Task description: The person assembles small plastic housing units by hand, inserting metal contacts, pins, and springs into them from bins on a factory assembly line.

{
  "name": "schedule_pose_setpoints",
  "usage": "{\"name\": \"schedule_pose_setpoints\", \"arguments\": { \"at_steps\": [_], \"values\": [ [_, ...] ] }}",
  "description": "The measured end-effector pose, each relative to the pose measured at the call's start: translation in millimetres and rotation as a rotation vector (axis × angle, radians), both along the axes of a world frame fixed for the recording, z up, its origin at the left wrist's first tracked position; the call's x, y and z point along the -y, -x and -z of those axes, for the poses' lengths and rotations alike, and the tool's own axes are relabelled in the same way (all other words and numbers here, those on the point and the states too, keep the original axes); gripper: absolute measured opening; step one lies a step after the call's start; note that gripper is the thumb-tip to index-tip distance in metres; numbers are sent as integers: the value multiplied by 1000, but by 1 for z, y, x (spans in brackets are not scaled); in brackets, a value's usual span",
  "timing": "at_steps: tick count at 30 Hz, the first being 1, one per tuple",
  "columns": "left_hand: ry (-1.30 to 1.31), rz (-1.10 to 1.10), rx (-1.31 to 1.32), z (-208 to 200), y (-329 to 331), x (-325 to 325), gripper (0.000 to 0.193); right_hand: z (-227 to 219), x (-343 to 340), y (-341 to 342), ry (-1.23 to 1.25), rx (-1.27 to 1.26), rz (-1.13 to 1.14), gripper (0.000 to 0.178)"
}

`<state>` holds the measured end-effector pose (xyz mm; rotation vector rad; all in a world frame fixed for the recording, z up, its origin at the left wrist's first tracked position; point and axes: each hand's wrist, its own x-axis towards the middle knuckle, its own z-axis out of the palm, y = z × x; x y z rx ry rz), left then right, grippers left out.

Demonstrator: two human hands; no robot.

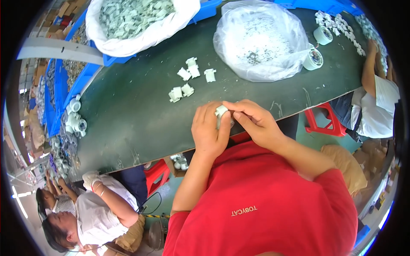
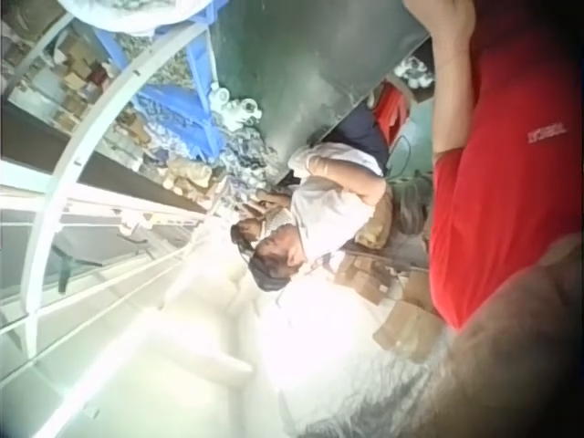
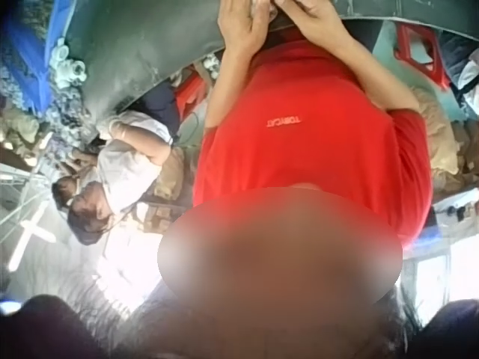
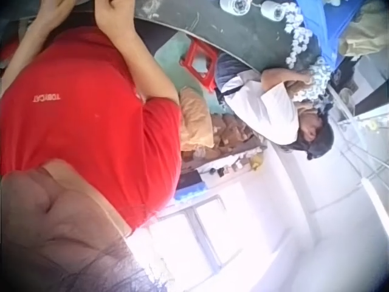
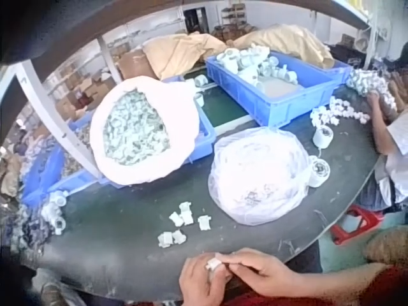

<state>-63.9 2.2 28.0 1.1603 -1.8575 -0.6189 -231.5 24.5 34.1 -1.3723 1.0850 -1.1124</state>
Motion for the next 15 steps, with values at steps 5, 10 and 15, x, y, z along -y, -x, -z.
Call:
{"name": "schedule_pose_setpoints", "arguments": {
  "at_steps": [5,10,15],
  "values": [
    [-44,32,145,-7,4,1,24,-3,48,51,221,-402,400,14],
    [82,53,229,-1,16,2,23,15,94,92,369,-723,379,11],
    [55,56,278,-8,17,2,25,22,96,87,368,-866,393,12]
  ]
}}
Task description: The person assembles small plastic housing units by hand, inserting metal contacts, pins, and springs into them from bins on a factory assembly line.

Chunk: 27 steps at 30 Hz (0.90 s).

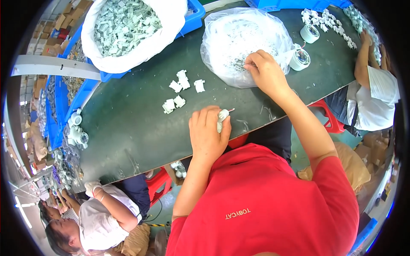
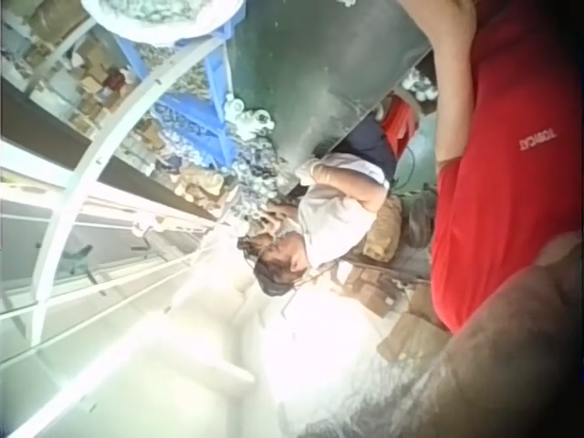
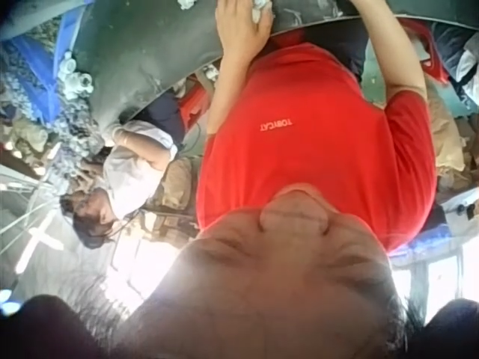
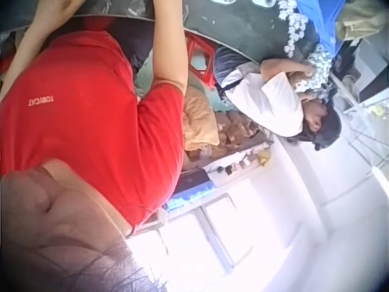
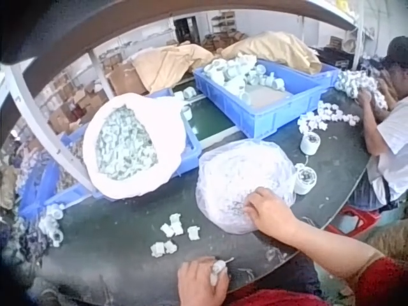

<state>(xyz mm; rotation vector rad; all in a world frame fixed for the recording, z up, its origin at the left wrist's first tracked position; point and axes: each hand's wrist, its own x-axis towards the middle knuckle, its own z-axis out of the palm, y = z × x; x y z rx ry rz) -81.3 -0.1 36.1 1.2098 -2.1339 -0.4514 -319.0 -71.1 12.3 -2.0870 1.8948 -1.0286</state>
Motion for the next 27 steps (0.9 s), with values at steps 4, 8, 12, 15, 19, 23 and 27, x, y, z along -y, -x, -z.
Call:
{"name": "schedule_pose_setpoints", "arguments": {
  "at_steps": [4,8,12,15,19,23,27],
  "values": [
    [-46,-11,29,-1,-6,0,21,-5,4,2,-77,318,10,9],
    [-41,-1,33,-3,-4,2,19,-28,-16,-6,-157,717,-45,10],
    [-55,-4,31,0,-6,2,20,-42,-51,-25,-642,1063,-246,17],
    [-56,5,37,1,-5,3,22,-35,-66,-38,-759,1197,-288,14],
    [-44,24,48,-1,-7,4,25,-32,-72,-54,-572,884,-405,12],
    [-18,27,63,1,-7,6,25,-24,-69,-58,-685,1108,-395,13],
    [-13,0,92,3,-7,5,26,-30,-67,-63,-822,1184,-305,17]
  ]
}}
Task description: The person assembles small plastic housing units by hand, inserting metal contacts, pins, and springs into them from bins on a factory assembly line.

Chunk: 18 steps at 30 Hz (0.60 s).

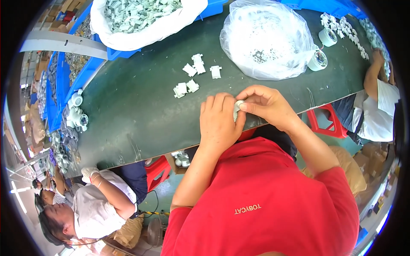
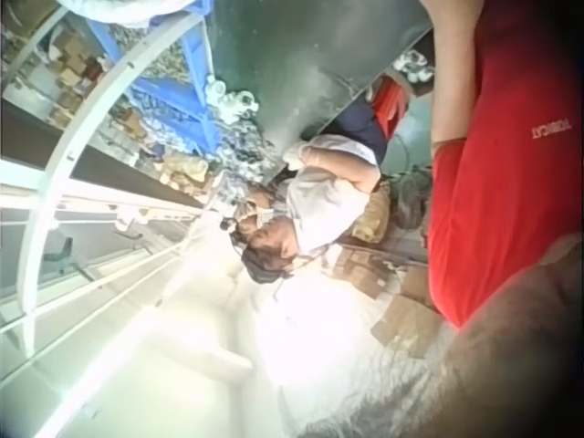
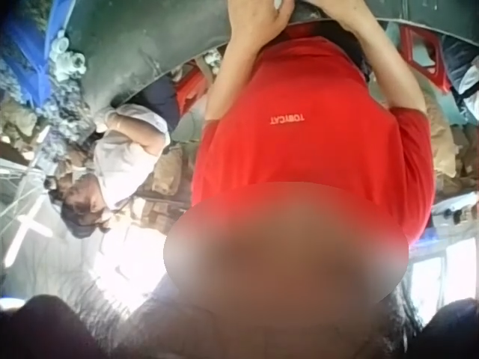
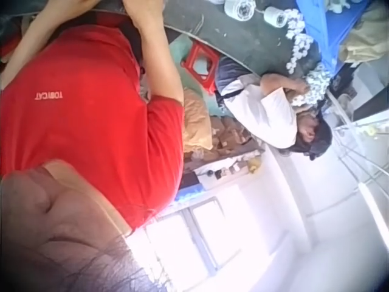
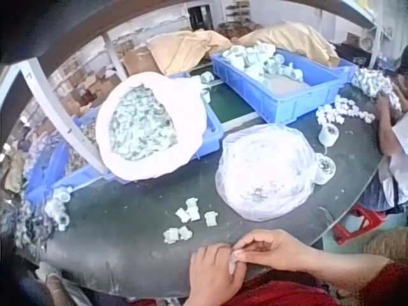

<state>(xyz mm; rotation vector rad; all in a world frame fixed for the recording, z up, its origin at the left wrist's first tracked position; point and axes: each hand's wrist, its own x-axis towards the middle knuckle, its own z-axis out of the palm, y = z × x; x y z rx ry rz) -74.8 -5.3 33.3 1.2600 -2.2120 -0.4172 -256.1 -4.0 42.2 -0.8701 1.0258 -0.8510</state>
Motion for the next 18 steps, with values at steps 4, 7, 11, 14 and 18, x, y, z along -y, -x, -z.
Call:
{"name": "schedule_pose_setpoints", "arguments": {
  "at_steps": [4,7,11,14,18],
  "values": [
    [40,-25,8,4,1,-3,28,15,-2,-8,56,-2,28,17],
    [59,-54,-23,8,4,-5,31,20,-3,-12,64,16,45,15],
    [140,-157,-169,16,4,-7,35,11,-4,-16,11,69,64,17],
    [159,-152,-186,18,2,-11,37,2,-5,-13,-2,71,60,18],
    [150,-129,-209,19,2,-8,39,3,0,-11,39,18,28,15]
  ]
}}
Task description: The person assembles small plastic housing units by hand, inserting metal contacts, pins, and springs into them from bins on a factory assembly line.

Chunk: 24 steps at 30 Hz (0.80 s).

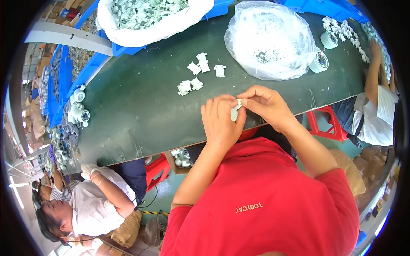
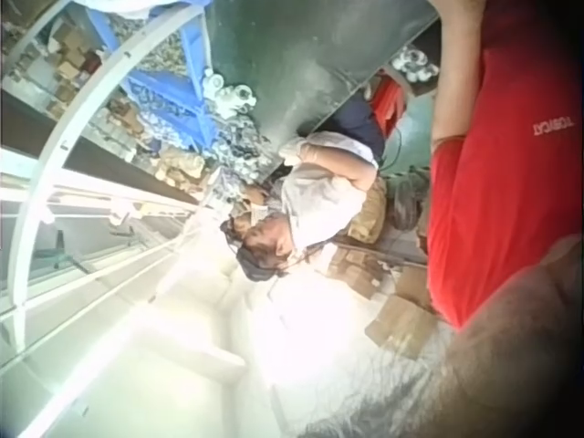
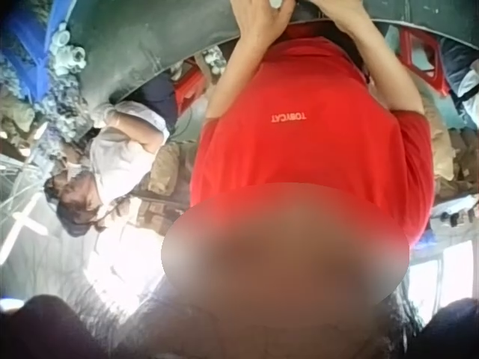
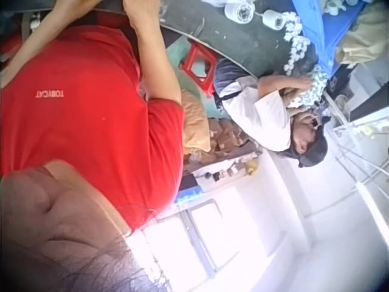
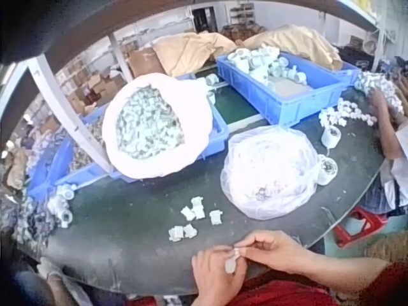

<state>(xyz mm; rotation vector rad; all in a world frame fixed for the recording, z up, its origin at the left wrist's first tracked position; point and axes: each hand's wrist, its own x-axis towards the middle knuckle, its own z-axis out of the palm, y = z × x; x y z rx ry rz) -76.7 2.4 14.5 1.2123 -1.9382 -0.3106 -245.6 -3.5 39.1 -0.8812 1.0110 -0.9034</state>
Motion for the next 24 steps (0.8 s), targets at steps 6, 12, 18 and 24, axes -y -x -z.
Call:
{"name": "schedule_pose_setpoints", "arguments": {
  "at_steps": [6,12,18,24],
  "values": [
    [-42,180,47,-5,-14,0,28,31,-15,-10,193,-179,78,6],
    [57,-316,331,-19,-126,2,46,-4,2,69,930,-977,493,16],
    [102,-746,214,-22,-172,1,40,13,21,193,578,-1520,545,59],
    [-171,-286,26,-19,-87,-15,24,4,15,172,275,-458,994,51]
  ]
}}
